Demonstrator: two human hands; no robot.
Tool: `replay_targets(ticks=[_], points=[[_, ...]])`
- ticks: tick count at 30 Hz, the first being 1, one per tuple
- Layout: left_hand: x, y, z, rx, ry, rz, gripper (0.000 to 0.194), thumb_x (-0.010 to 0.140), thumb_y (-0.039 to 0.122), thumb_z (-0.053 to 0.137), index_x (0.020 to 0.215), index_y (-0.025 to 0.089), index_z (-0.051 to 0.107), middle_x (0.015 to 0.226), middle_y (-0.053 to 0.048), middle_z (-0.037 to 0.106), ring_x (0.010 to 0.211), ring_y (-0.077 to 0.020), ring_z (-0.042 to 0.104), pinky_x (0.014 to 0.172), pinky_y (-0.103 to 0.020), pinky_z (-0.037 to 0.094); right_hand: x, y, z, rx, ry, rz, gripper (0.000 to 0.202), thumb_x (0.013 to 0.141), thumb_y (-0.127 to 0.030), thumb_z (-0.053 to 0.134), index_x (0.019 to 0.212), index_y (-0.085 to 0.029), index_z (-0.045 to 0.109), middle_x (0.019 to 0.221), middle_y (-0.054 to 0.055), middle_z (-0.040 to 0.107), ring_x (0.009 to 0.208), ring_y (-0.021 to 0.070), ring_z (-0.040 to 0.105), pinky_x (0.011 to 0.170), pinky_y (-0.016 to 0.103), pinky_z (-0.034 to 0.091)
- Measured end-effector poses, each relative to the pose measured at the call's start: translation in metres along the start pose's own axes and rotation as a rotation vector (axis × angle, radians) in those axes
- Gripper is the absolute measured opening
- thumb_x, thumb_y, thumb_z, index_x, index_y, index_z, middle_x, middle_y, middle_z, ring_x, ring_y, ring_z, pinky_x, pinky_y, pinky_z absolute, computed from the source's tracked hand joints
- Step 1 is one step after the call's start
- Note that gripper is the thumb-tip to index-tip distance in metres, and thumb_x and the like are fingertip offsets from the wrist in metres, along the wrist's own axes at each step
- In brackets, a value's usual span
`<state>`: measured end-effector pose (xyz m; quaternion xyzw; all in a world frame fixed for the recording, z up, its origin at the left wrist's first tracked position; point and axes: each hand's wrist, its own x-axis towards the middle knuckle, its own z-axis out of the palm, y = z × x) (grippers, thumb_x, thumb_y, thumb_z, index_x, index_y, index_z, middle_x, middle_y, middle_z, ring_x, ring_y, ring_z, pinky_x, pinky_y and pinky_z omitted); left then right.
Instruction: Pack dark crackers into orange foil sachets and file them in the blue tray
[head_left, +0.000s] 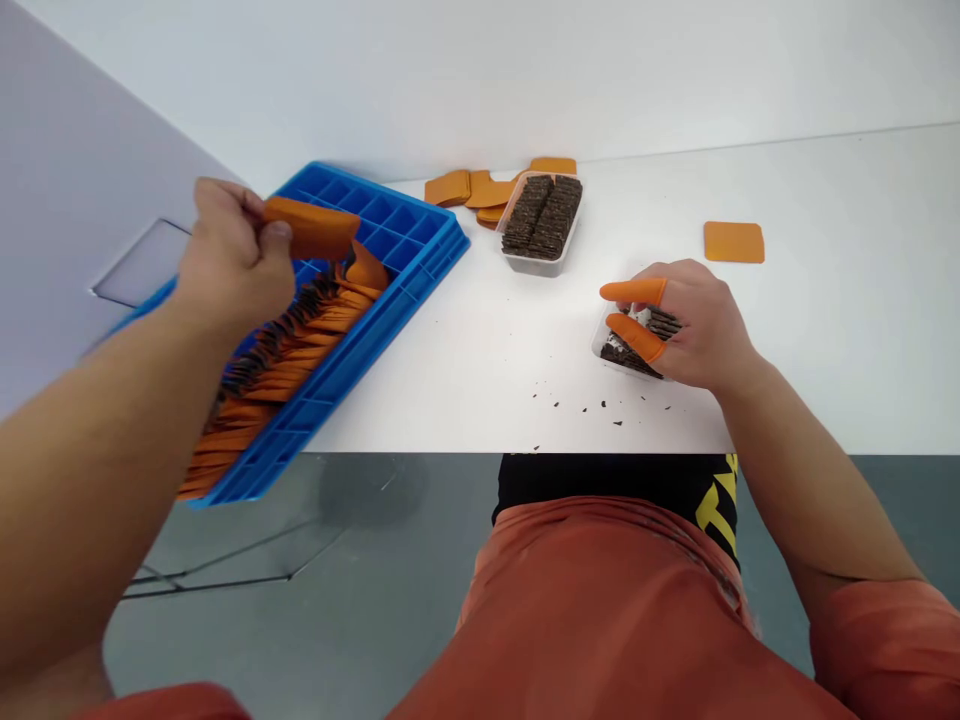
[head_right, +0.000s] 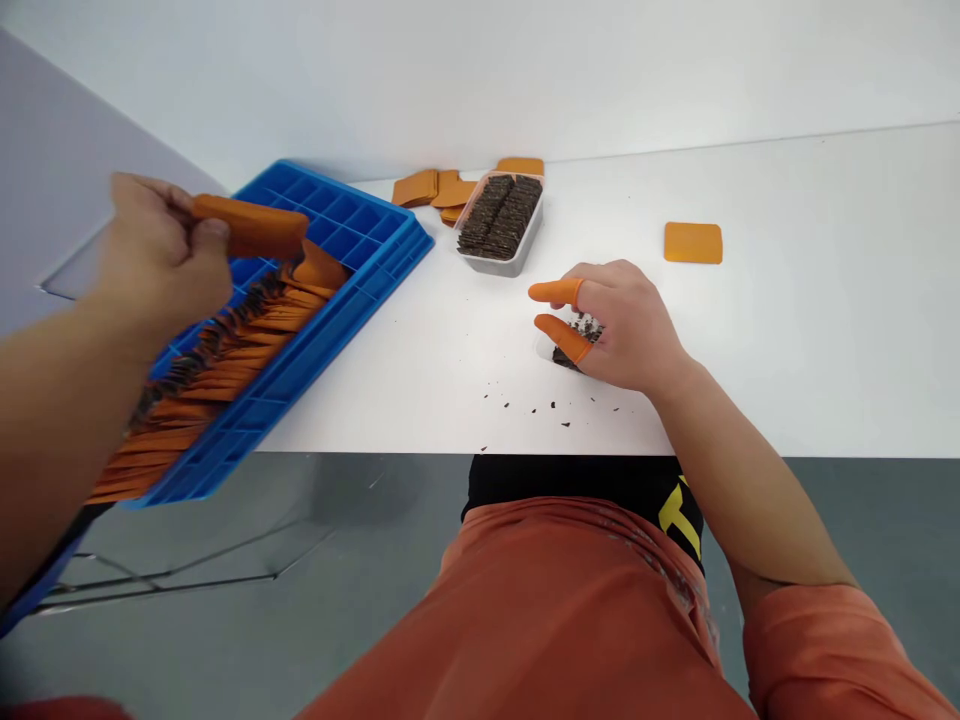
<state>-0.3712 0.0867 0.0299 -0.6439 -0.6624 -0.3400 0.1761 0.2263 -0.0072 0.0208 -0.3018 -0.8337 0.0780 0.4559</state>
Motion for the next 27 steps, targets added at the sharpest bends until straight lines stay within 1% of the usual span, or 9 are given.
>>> replay_targets(ticks=[3,5,6,8,12,18,21,23,27], points=[[-0.001,0.032,-0.009,-0.005,-0.204,-0.165,0.092,0.062,0.105,0.065,0.113,0.032,0.042,0.100,0.003,0.065,0.085,-0.0236,0.056,0.095,-0.063,0.058,-0.001,0.003,0.000,0.009,0.036,-0.014,0.017,0.099,-0.032,0.074,0.114,-0.029,0.083,0.092,0.000,0.083,0.074,0.0182,0.072,0.082,0.043,0.059],[-0.008,0.066,-0.026,-0.088,-0.285,-0.095,0.077,0.079,0.092,0.067,0.117,0.031,0.039,0.127,0.000,0.071,0.107,-0.0267,0.064,0.109,-0.063,0.056,-0.001,0.005,0.000,0.009,0.029,-0.002,0.018,0.099,-0.031,0.074,0.115,-0.028,0.083,0.093,0.001,0.084,0.072,0.0176,0.071,0.082,0.042,0.058],[-0.014,0.084,-0.035,-0.119,-0.255,-0.025,0.069,0.088,0.084,0.062,0.121,0.029,0.039,0.137,-0.005,0.070,0.116,-0.0281,0.066,0.112,-0.061,0.056,-0.001,0.005,0.000,0.004,0.014,0.011,0.019,0.100,-0.032,0.073,0.115,-0.027,0.083,0.093,0.001,0.084,0.072,0.0175,0.071,0.082,0.042,0.058],[-0.024,0.117,-0.052,-0.080,-0.272,0.074,0.050,0.105,0.064,0.050,0.132,0.022,0.041,0.145,-0.013,0.070,0.125,-0.0297,0.069,0.116,-0.058,0.056,-0.002,0.004,-0.001,-0.008,-0.025,0.043,0.021,0.101,-0.035,0.071,0.115,-0.027,0.084,0.092,0.002,0.084,0.072,0.0180,0.070,0.084,0.043,0.059],[-0.032,0.158,-0.067,0.093,-0.401,0.099,0.036,0.104,0.039,0.042,0.128,0.015,0.055,0.144,-0.019,0.072,0.138,-0.0345,0.068,0.125,-0.057,0.053,0.000,0.000,-0.004,-0.012,-0.077,0.091,0.022,0.102,-0.039,0.070,0.114,-0.027,0.084,0.093,0.002,0.084,0.076,0.0194,0.071,0.089,0.045,0.060],[-0.017,0.169,-0.074,0.353,-0.799,-0.105,0.060,0.102,0.042,0.042,0.156,0.018,0.056,0.126,-0.014,0.076,0.110,-0.0353,0.076,0.107,-0.056,0.062,0.002,-0.001,-0.007,0.002,-0.111,0.101,0.021,0.102,-0.037,0.070,0.114,-0.027,0.084,0.093,0.002,0.084,0.075,0.0189,0.073,0.089,0.043,0.060],[-0.014,0.167,-0.083,0.337,-0.829,-0.084,0.061,0.095,0.043,0.044,0.146,0.022,0.071,0.125,-0.006,0.078,0.113,-0.0310,0.075,0.111,-0.047,0.060,0.002,-0.001,-0.006,-0.002,-0.111,0.105,0.023,0.103,-0.039,0.070,0.114,-0.025,0.084,0.093,0.003,0.084,0.077,0.0191,0.073,0.090,0.044,0.059],[-0.013,0.163,-0.088,0.314,-0.804,-0.005,0.062,0.089,0.040,0.044,0.139,0.027,0.078,0.134,0.000,0.077,0.122,-0.0284,0.074,0.117,-0.041,0.057,0.002,-0.001,-0.006,-0.007,-0.129,0.105,0.024,0.103,-0.039,0.070,0.115,-0.023,0.085,0.094,0.004,0.085,0.078,0.0193,0.074,0.091,0.044,0.059],[-0.008,0.148,-0.087,0.329,-0.788,0.148,0.069,0.078,0.035,0.042,0.133,0.030,0.085,0.146,0.003,0.074,0.125,-0.0292,0.073,0.117,-0.043,0.056,0.002,-0.002,-0.006,-0.005,-0.176,0.120,0.028,0.103,-0.040,0.070,0.115,-0.019,0.085,0.094,0.006,0.085,0.079,0.0206,0.075,0.091,0.046,0.058]])
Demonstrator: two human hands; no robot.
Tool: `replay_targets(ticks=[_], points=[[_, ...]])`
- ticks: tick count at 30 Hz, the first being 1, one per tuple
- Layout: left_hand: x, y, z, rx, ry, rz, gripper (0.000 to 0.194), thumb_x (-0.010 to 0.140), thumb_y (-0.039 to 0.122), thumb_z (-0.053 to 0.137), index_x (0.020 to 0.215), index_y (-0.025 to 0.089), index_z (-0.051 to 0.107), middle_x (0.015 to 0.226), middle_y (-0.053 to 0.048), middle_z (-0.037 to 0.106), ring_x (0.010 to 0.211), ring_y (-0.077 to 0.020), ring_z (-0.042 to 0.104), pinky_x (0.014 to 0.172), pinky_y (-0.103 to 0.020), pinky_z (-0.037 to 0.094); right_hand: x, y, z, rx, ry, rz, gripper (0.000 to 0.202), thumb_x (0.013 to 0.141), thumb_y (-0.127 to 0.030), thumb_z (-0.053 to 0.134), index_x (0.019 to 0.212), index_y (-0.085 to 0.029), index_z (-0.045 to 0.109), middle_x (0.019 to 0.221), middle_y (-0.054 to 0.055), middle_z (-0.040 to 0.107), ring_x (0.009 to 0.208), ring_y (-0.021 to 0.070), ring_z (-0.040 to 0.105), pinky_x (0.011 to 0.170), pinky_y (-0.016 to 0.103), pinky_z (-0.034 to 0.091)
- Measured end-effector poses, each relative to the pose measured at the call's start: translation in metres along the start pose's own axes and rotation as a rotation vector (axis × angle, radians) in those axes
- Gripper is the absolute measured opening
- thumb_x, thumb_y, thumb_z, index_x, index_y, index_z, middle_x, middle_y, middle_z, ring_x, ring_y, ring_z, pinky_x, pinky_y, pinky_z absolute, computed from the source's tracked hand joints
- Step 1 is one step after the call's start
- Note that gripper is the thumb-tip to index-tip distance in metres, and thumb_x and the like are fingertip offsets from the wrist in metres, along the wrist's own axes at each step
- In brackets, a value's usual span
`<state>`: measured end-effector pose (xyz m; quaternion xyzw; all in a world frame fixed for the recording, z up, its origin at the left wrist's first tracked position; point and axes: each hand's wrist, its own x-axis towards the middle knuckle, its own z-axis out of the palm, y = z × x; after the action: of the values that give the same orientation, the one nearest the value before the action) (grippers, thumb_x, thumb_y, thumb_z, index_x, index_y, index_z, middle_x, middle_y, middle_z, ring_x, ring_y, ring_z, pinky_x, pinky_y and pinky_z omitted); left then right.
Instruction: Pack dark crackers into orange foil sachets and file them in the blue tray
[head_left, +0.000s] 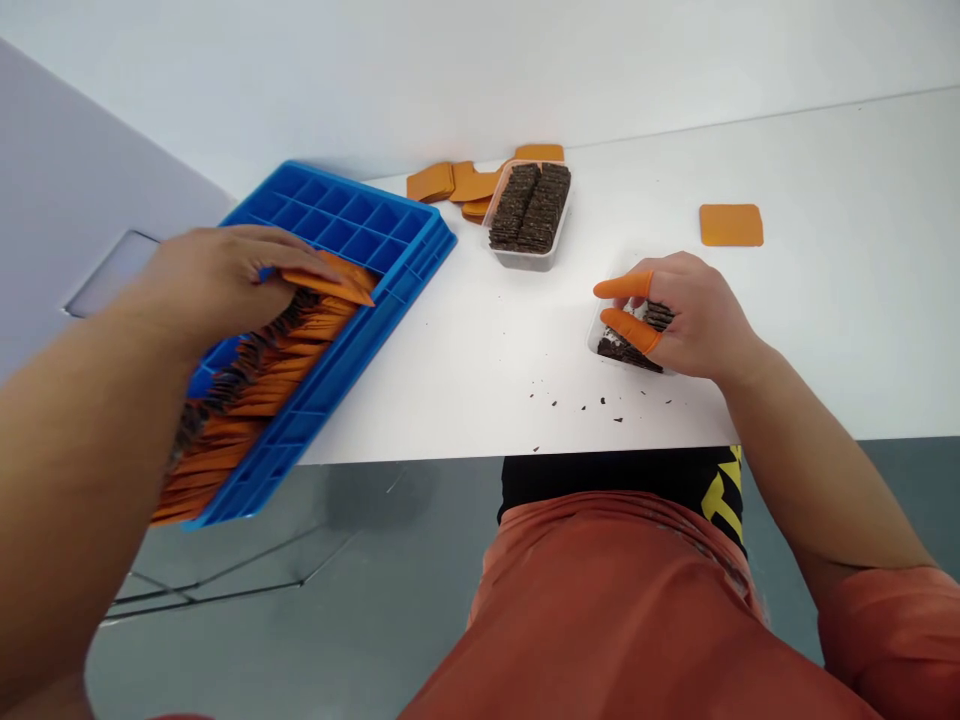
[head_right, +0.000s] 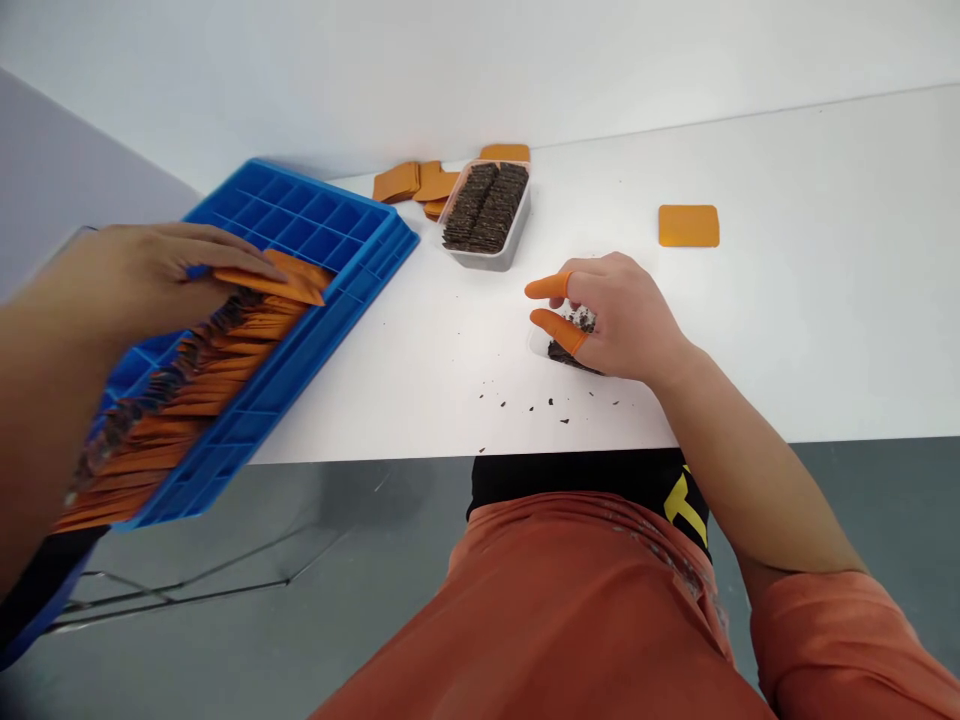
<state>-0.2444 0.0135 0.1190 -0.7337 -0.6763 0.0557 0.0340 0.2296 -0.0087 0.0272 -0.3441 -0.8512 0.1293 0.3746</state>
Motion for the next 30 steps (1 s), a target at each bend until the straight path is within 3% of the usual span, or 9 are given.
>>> replay_targets(ticks=[6,13,20,24,26,30], points=[[0.015,0.003,0.001,0.140,-0.141,0.068,0.072,0.078,0.032,0.043,0.137,0.032,0.085,0.156,0.001,0.068,0.146,-0.0350,0.062,0.130,-0.051,0.048,0.000,0.000,0.000,-0.006,-0.043,0.028,0.031,0.103,-0.042,0.068,0.114,-0.020,0.086,0.091,0.005,0.084,0.080,0.0204,0.074,0.091,0.045,0.057],[0.017,0.011,0.001,0.167,-0.131,-0.059,0.072,0.093,0.030,0.036,0.155,0.025,0.073,0.170,-0.006,0.057,0.160,-0.0393,0.052,0.133,-0.059,0.044,0.000,0.001,-0.001,-0.013,-0.068,0.046,0.031,0.102,-0.044,0.067,0.113,-0.021,0.085,0.089,0.005,0.084,0.079,0.0207,0.073,0.087,0.041,0.055],[0.005,0.019,-0.002,0.325,-0.060,0.001,0.072,0.105,0.033,0.023,0.161,0.020,0.066,0.173,-0.015,0.050,0.166,-0.0449,0.042,0.133,-0.069,0.036,0.000,0.000,0.001,-0.018,-0.090,0.074,0.030,0.102,-0.044,0.067,0.113,-0.023,0.085,0.092,0.005,0.085,0.082,0.0213,0.074,0.089,0.040,0.054],[0.013,0.012,-0.002,0.282,-0.204,0.000,0.074,0.099,0.029,0.028,0.162,0.030,0.065,0.173,-0.005,0.052,0.160,-0.0364,0.052,0.131,-0.055,0.044,0.000,-0.001,0.000,-0.022,-0.096,0.086,0.030,0.102,-0.044,0.066,0.111,-0.023,0.085,0.092,0.004,0.085,0.081,0.0210,0.074,0.089,0.040,0.054],[0.017,0.006,0.002,0.172,-0.213,-0.027,0.075,0.092,0.030,0.035,0.160,0.033,0.068,0.172,-0.001,0.053,0.156,-0.0329,0.056,0.131,-0.049,0.047,0.000,-0.001,0.000,-0.023,-0.100,0.087,0.029,0.102,-0.044,0.066,0.111,-0.023,0.085,0.093,0.004,0.085,0.082,0.0211,0.075,0.089,0.039,0.053],[0.022,-0.005,0.013,-0.018,-0.169,-0.054,0.079,0.078,0.033,0.044,0.150,0.020,0.074,0.162,-0.009,0.061,0.153,-0.0351,0.058,0.139,-0.049,0.041,0.001,-0.003,-0.001,-0.024,-0.104,0.097,0.030,0.102,-0.043,0.066,0.112,-0.022,0.085,0.093,0.005,0.085,0.083,0.0214,0.075,0.089,0.040,0.053]])
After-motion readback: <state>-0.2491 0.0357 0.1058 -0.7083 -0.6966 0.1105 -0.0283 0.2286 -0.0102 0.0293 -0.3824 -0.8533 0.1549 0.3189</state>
